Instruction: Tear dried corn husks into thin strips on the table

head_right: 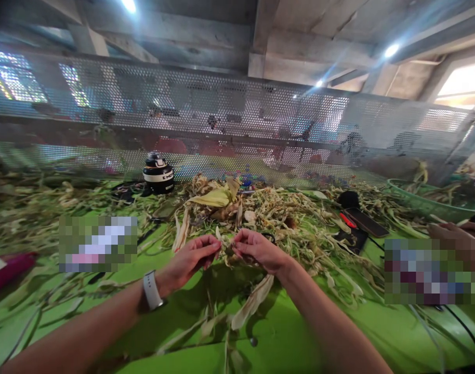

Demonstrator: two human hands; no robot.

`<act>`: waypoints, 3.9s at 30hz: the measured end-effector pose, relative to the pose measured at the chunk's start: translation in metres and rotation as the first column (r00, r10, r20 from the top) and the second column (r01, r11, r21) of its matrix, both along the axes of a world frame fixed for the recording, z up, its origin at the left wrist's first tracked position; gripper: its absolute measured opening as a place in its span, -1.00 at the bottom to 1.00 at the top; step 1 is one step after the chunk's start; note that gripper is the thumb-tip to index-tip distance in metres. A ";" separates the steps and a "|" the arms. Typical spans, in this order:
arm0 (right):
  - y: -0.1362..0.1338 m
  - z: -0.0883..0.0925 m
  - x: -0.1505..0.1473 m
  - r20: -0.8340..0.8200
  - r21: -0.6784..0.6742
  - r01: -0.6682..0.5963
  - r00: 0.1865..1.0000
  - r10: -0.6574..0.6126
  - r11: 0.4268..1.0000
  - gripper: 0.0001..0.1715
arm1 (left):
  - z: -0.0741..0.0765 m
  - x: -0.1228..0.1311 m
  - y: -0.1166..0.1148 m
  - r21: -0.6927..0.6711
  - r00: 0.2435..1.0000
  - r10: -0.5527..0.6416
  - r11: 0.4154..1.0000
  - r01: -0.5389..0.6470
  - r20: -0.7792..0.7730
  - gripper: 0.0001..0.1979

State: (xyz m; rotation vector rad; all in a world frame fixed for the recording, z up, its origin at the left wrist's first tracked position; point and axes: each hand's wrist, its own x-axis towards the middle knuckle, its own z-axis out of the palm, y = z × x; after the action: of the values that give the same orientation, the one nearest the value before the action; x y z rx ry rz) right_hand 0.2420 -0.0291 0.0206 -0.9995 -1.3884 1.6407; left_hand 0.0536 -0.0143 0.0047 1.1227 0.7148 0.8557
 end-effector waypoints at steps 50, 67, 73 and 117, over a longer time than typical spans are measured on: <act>-0.006 -0.008 -0.017 -0.028 -0.119 0.140 0.989 -0.145 0.983 -0.65 | 0.007 -0.006 0.004 0.376 0.970 -0.144 0.902 0.211 -0.198 -0.70; -0.007 -0.007 -0.025 -0.128 -0.153 0.158 0.976 -0.178 0.976 -0.62 | 0.014 -0.013 0.005 0.507 0.965 -0.033 0.846 0.167 -0.261 -0.77; -0.008 -0.012 -0.024 -0.144 -0.155 0.090 0.983 -0.113 0.984 -0.65 | 0.015 -0.013 0.005 0.522 0.960 -0.006 0.838 0.157 -0.280 -0.74; -0.017 0.010 -0.006 0.567 0.585 -0.367 0.823 -0.040 0.723 -0.85 | 0.006 -0.009 0.012 -0.283 0.927 -0.371 0.884 0.371 0.056 -0.71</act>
State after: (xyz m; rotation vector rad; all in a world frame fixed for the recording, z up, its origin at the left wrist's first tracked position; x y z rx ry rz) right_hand 0.2356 -0.0460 0.0310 -0.9236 -2.3109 0.8013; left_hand 0.0445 -0.0026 0.0105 0.9521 0.5756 0.4079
